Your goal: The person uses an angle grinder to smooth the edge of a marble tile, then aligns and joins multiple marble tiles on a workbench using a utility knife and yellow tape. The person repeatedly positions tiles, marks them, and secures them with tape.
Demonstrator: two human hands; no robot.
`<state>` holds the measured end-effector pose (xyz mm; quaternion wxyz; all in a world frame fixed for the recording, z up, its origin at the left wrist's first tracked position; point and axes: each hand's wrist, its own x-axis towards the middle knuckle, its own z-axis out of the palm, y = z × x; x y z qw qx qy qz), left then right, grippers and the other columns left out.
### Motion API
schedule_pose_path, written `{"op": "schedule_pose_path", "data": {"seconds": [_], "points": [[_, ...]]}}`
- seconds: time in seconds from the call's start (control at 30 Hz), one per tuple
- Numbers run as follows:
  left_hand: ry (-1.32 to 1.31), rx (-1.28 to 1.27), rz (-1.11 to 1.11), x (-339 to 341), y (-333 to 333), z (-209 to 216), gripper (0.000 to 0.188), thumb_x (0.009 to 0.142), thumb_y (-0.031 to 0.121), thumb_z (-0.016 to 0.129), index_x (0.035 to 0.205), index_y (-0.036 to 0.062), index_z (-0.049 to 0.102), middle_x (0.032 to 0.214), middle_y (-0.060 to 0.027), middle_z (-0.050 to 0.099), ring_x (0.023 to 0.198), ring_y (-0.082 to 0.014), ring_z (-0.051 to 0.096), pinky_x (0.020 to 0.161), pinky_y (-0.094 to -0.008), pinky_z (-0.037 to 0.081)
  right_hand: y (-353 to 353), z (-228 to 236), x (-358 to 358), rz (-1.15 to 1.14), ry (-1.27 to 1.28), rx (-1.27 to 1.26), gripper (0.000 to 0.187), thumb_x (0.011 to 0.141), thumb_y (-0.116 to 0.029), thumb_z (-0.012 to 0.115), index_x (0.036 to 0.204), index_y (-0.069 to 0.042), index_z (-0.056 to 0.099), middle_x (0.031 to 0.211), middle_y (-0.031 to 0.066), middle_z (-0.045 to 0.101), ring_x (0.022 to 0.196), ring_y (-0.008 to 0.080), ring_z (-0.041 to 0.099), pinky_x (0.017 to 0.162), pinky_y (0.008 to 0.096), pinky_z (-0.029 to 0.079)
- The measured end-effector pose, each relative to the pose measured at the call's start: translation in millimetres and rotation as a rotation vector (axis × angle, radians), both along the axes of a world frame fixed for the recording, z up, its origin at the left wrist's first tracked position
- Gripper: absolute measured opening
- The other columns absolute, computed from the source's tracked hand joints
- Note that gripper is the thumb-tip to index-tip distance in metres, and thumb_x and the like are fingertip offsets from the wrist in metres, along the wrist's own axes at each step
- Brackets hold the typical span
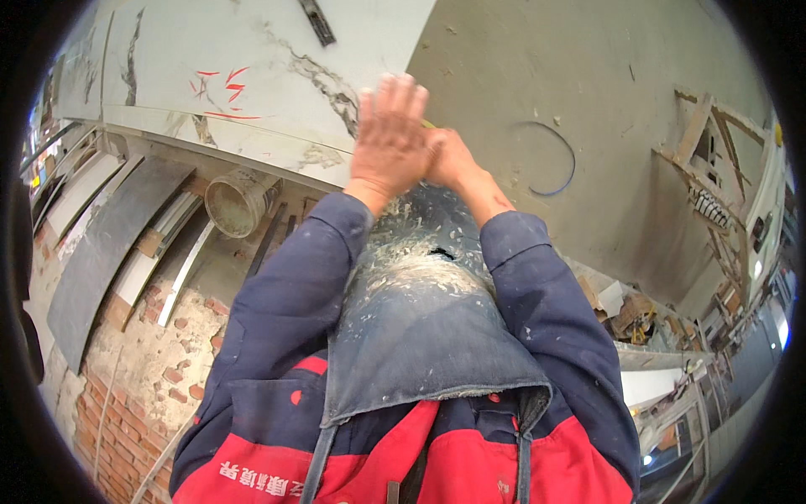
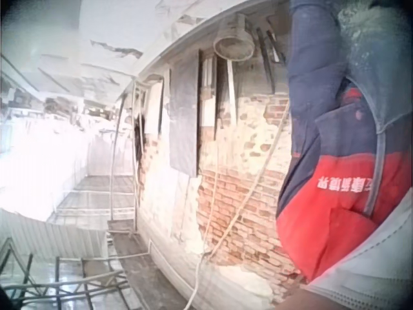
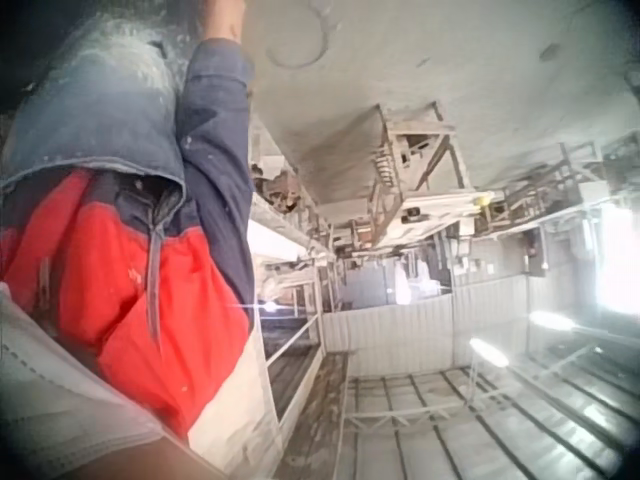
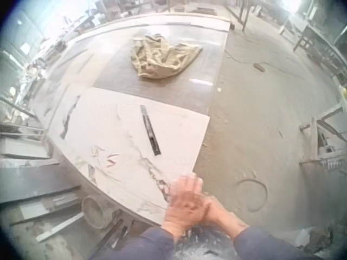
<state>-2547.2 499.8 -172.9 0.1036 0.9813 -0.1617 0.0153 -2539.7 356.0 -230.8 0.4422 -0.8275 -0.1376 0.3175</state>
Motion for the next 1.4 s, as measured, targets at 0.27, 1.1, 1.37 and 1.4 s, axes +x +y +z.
{"op": "schedule_pose_path", "data": {"seconds": [0.27,1.1,1.37,1.4], "points": [[-0.044,-0.033,0.347,0,103,-9,0.086,0.100,0.067,0.041,0.159,0.0060,0.026,0.166,-0.0197,0.023,0.156,-0.0374,0.015,0.124,-0.0588,0.010,12,27,14,-0.017,0.031,-0.165,0.039,0.086,-0.031,0.072,0.114,-0.004,0.072,0.106,0.0185,0.074,0.102,0.0376,0.070,0.089,0.0426,0.054],[-0.240,0.143,0.864,34,233,-15,0.075,0.104,0.060,0.039,0.153,0.0028,0.039,0.162,-0.0200,0.035,0.152,-0.0370,0.027,0.122,-0.0574,0.021,147,105,201,-0.058,-0.453,-0.447,0.049,0.090,-0.030,0.070,0.127,-0.001,0.057,0.114,0.0241,0.068,0.108,0.0386,0.065,0.095,0.0475,0.051],[0.037,-0.013,1.137,-42,-10,14,0.079,0.102,0.057,0.043,0.153,-0.0028,0.038,0.165,-0.0204,0.029,0.154,-0.0386,0.022,0.124,-0.0582,0.015,97,115,226,0.252,0.154,-0.104,0.021,0.086,-0.014,0.064,0.098,0.003,0.062,0.071,0.0087,0.063,0.056,0.0165,0.060,0.051,0.0335,0.049],[0.058,0.013,1.142,-51,-36,10,0.079,0.101,0.057,0.045,0.153,-0.0030,0.038,0.164,-0.0217,0.030,0.154,-0.0393,0.022,0.123,-0.0584,0.015,86,121,217,0.298,0.205,-0.073,0.019,0.087,-0.013,0.063,0.098,0.003,0.061,0.070,0.0076,0.061,0.054,0.0160,0.058,0.049,0.0328,0.047]]}}
